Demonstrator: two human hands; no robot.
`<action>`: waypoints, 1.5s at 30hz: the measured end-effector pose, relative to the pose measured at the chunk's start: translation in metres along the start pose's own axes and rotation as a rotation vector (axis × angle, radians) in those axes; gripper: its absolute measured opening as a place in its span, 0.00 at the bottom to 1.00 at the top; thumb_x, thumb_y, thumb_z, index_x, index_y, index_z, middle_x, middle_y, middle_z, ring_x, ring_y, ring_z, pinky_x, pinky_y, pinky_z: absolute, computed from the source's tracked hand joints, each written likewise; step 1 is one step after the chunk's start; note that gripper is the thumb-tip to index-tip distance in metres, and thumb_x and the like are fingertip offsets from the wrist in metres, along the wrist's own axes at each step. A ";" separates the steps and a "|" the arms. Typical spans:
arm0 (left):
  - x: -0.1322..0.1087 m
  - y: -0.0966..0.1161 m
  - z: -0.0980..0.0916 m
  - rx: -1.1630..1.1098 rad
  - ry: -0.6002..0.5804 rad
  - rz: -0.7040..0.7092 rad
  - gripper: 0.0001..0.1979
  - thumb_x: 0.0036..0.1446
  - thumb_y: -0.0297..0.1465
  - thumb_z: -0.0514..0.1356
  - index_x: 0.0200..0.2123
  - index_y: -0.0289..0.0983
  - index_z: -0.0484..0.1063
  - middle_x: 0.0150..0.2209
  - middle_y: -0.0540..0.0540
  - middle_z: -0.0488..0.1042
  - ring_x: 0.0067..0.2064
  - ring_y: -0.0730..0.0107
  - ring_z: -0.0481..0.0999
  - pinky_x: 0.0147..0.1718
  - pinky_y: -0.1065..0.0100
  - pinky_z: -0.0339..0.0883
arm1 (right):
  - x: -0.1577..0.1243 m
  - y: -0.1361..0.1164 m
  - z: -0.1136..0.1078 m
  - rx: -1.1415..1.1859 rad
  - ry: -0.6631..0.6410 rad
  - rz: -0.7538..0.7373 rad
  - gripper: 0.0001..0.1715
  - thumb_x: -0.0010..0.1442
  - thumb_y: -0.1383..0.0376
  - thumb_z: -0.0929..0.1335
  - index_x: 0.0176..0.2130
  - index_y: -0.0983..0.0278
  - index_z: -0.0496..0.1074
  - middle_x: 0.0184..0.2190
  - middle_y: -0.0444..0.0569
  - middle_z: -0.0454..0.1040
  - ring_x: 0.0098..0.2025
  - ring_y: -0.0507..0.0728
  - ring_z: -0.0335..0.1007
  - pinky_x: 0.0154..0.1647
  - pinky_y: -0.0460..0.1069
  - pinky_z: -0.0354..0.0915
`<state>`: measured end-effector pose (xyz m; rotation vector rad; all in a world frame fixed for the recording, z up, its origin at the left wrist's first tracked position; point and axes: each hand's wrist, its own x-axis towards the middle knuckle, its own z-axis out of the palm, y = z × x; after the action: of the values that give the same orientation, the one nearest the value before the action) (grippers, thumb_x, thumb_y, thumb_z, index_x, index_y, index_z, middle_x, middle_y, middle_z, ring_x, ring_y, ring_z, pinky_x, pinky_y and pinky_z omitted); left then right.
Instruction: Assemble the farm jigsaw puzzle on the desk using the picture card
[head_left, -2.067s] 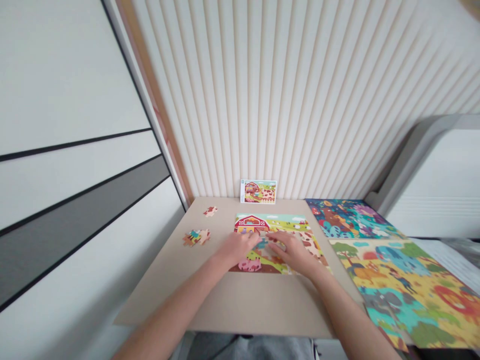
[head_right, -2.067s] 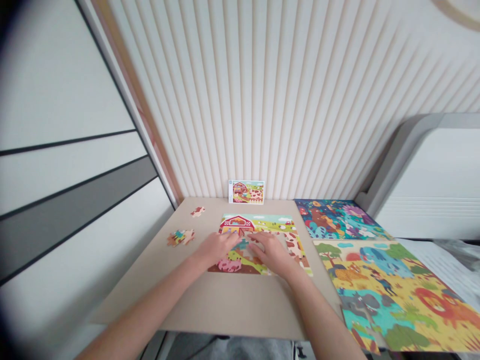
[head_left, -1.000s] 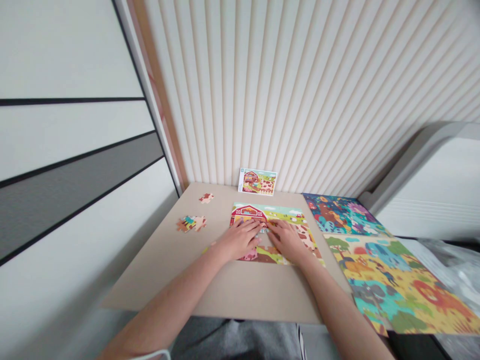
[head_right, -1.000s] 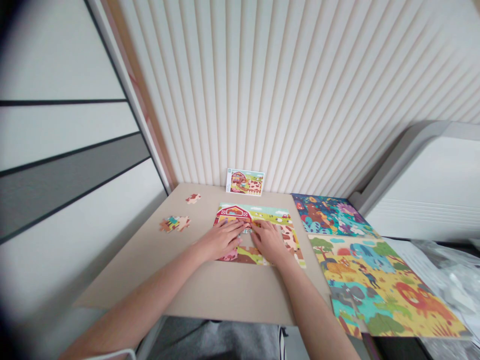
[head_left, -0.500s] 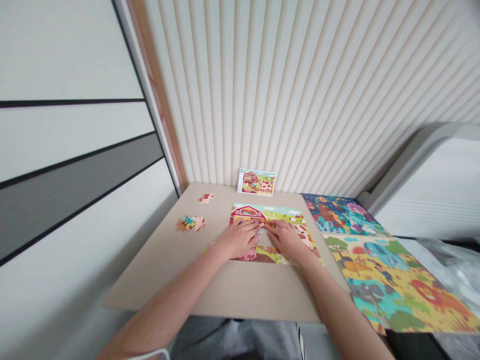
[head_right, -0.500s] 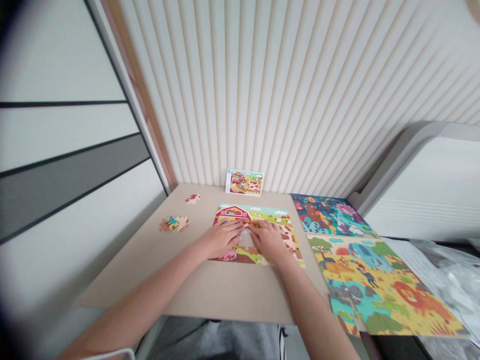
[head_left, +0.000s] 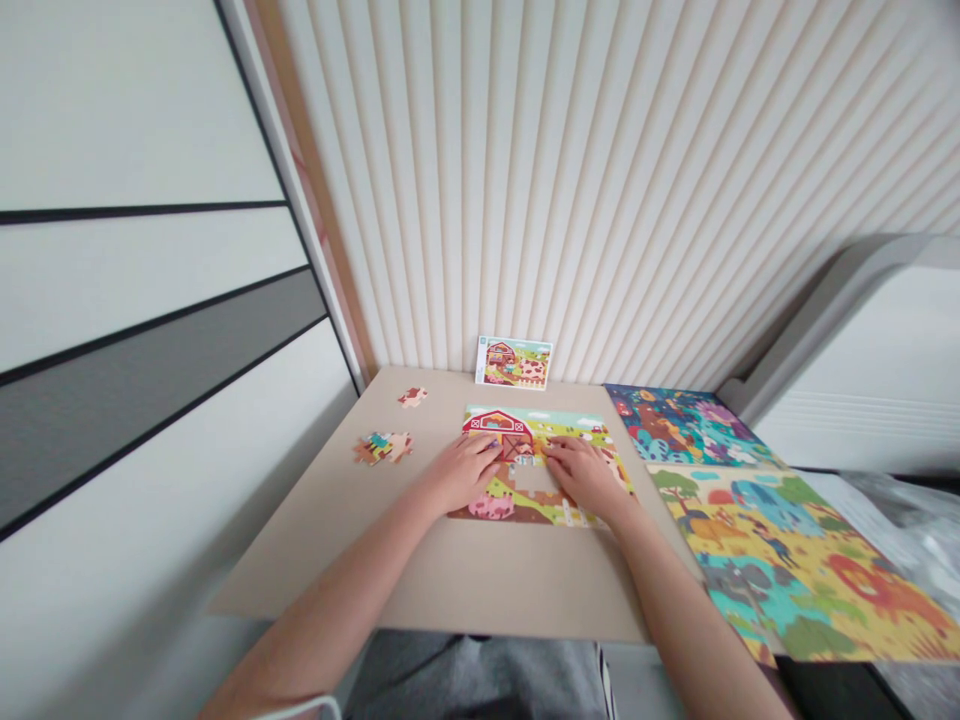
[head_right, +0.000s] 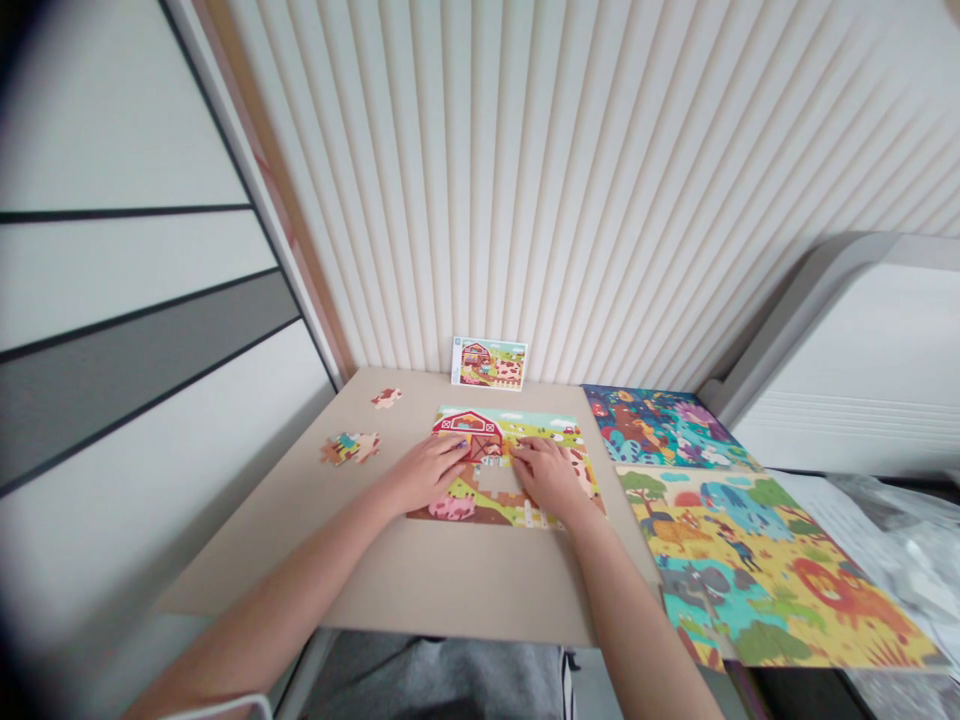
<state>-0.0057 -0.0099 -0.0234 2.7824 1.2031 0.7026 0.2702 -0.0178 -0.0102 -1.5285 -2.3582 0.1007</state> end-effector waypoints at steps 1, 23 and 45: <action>0.001 0.001 -0.002 -0.005 -0.010 -0.006 0.16 0.68 0.32 0.52 0.52 0.38 0.75 0.57 0.40 0.73 0.59 0.59 0.70 0.61 0.56 0.62 | 0.000 -0.001 0.000 0.000 0.004 -0.002 0.20 0.70 0.59 0.61 0.53 0.57 0.77 0.56 0.51 0.73 0.58 0.61 0.67 0.60 0.55 0.59; -0.097 0.015 -0.073 0.219 -0.228 -0.423 0.19 0.59 0.31 0.60 0.54 0.41 0.70 0.47 0.41 0.77 0.49 0.54 0.77 0.49 0.56 0.67 | -0.002 -0.008 -0.004 0.027 0.102 0.034 0.18 0.69 0.61 0.61 0.48 0.57 0.79 0.54 0.51 0.74 0.55 0.61 0.68 0.59 0.56 0.59; 0.037 0.059 -0.001 -0.126 0.040 -0.172 0.19 0.62 0.36 0.60 0.55 0.39 0.69 0.53 0.40 0.71 0.56 0.55 0.71 0.56 0.57 0.67 | -0.002 0.010 -0.008 0.032 0.351 0.256 0.17 0.66 0.65 0.62 0.44 0.61 0.79 0.45 0.53 0.79 0.48 0.61 0.72 0.53 0.54 0.64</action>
<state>0.0565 -0.0254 0.0035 2.5392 1.3347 0.7916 0.2825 -0.0167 -0.0052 -1.6714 -1.8786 -0.0661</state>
